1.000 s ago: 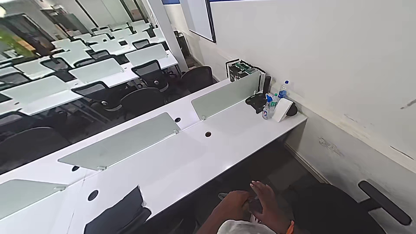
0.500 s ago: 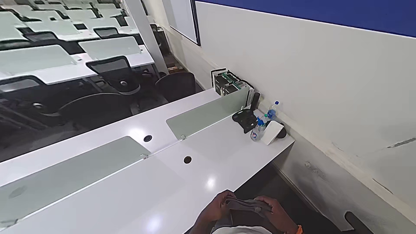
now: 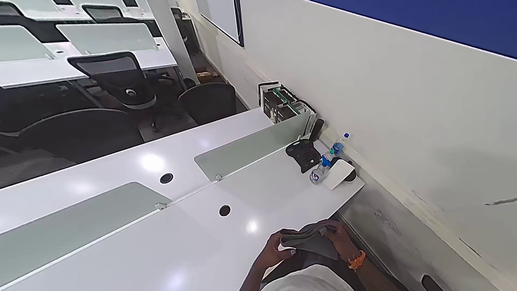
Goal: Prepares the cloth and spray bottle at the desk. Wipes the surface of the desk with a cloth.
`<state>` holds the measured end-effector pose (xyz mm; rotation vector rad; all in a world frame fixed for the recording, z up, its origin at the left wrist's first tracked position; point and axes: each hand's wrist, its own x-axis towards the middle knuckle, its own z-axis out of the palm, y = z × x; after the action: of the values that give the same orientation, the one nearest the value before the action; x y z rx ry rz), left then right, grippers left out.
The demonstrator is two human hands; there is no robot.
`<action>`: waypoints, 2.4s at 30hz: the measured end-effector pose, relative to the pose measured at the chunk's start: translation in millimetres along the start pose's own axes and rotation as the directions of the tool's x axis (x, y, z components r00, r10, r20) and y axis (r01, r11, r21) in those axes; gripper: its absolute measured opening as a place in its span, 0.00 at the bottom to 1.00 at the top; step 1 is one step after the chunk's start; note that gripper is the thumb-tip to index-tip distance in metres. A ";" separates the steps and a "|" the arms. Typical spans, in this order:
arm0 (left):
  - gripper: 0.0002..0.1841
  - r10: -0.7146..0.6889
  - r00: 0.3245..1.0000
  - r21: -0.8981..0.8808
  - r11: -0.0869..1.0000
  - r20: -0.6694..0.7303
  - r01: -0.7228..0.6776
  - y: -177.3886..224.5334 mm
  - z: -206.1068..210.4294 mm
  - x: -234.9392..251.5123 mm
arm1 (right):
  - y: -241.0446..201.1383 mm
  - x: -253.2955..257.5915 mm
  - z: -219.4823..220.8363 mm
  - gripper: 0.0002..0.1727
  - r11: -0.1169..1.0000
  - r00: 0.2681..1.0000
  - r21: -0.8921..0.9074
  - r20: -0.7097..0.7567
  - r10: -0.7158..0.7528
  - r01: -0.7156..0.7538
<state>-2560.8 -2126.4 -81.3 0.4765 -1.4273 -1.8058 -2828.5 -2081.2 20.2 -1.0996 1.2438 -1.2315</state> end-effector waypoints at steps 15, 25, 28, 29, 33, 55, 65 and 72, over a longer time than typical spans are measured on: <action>0.13 -0.209 0.418 0.074 0.821 -0.884 0.566 7.3 11.7 -41.9 | 126.7 240.6 -140.0 0.56 0.947 0.907 -0.307 -0.419 -0.043 -0.096; 0.14 -0.201 -0.010 -0.144 0.662 -0.979 0.735 -9.7 97.8 -62.0 | 158.1 352.5 -186.9 0.22 0.946 0.983 -0.272 0.000 -0.183 0.176; 0.13 -0.165 -0.089 -0.178 0.677 -0.982 0.714 -32.0 123.5 -58.9 | 160.1 352.6 -168.3 0.19 0.917 0.973 -0.330 0.034 -0.226 0.225; 0.13 -0.149 -0.109 -0.181 0.677 -0.983 0.713 -40.0 129.5 -58.8 | 157.0 351.1 -158.2 0.20 0.910 0.973 -0.343 0.070 -0.221 0.232; 0.15 -0.119 -0.244 -0.261 0.662 -0.962 0.703 -58.3 157.0 -69.0 | 143.0 332.5 -109.7 0.18 0.909 0.925 -0.291 0.324 -0.200 0.299; 0.16 -0.169 -0.385 -0.385 0.704 -0.907 0.597 -72.3 165.5 -196.7 | 144.2 148.5 -106.0 0.21 0.586 0.625 -0.573 0.768 0.138 0.574; 0.17 -0.185 -0.245 -0.301 0.717 -0.952 0.629 -62.5 137.7 -288.0 | 131.6 48.7 -34.6 0.14 0.957 0.850 -0.262 0.526 0.033 0.125; 0.17 -0.187 -0.343 -0.360 0.747 -0.921 0.559 -62.1 176.6 -330.9 | 137.7 63.8 117.2 0.15 0.993 0.926 -0.101 0.378 -0.020 0.063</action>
<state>-2495.3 -1756.7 -141.4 2.2267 -0.1305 -0.8075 -2708.3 -2144.0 -115.4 -1.3767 1.0053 -0.9316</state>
